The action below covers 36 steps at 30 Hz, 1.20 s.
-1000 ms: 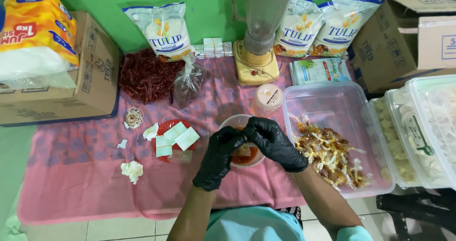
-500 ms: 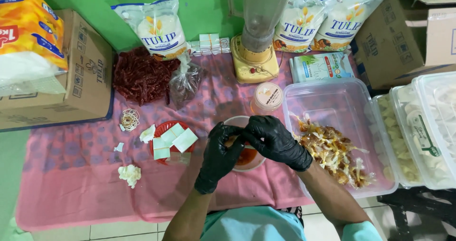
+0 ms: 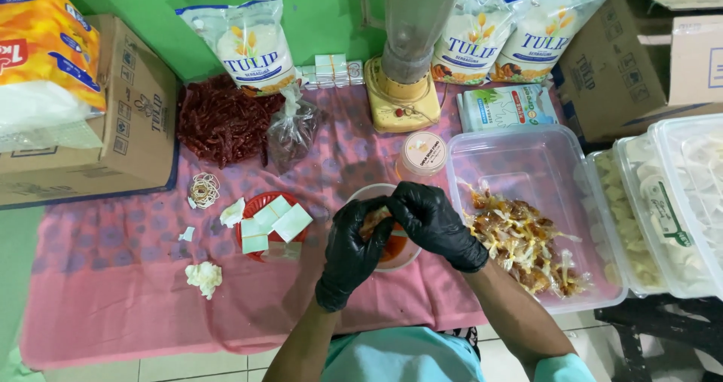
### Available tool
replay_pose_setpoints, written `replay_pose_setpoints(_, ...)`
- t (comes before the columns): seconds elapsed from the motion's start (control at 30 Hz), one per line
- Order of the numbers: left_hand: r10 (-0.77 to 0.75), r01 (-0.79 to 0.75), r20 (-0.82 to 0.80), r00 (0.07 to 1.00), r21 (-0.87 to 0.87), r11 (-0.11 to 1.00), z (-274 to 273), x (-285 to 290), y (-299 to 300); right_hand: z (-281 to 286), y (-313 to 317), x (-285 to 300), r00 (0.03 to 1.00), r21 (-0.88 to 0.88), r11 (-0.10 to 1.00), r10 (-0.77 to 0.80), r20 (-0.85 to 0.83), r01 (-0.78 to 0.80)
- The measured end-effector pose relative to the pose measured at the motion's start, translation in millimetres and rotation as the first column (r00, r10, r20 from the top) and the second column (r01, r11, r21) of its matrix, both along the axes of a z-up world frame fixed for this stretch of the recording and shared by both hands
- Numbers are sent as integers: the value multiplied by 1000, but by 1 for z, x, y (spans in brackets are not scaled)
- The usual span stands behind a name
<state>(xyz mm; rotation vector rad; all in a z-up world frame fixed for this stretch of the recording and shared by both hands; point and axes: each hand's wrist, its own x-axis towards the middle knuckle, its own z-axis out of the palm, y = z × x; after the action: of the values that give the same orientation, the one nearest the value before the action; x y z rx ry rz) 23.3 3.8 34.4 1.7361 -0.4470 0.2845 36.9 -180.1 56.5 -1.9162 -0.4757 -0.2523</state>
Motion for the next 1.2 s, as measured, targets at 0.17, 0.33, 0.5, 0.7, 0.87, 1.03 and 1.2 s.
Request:
replay_pose_setpoints(0.17, -8, 10, -190, 982, 10, 1000, 2, -7, 0, 8, -3, 0, 999, 34, 999, -6, -37, 7)
replay_pose_setpoints(0.33, -99, -32, -446, 890, -276, 961, -10, -4, -5, 36, 7, -5, 999, 74, 997, -31, -23, 33)
replay_pose_setpoints(0.5, -138, -44, -518, 844, -324, 945, -7, 4, -3, 17, 11, -15, 975, 92, 991, -76, -207, 97)
replay_pose_setpoints(0.7, -167, -40, -580, 798, -327, 944, 11, 3, -1, -7, 14, -16, 919, 285, 924, -138, -369, 254)
replay_pose_setpoints(0.87, -123, -61, -566, 815, -295, 954, 2, 3, 0, 1, 14, -21, 923, 258, 936, -137, -359, 240)
replay_pose_setpoints(1.03, -95, -44, -515, 852, -251, 967, -4, 3, -2, 7, 20, -24, 935, 254, 943, -124, -333, 216)
replay_pose_setpoints(1.2, -100, -35, -509, 855, -248, 968, -16, 2, -1, 0, 19, -28, 931, 255, 932, -168, -325, 257)
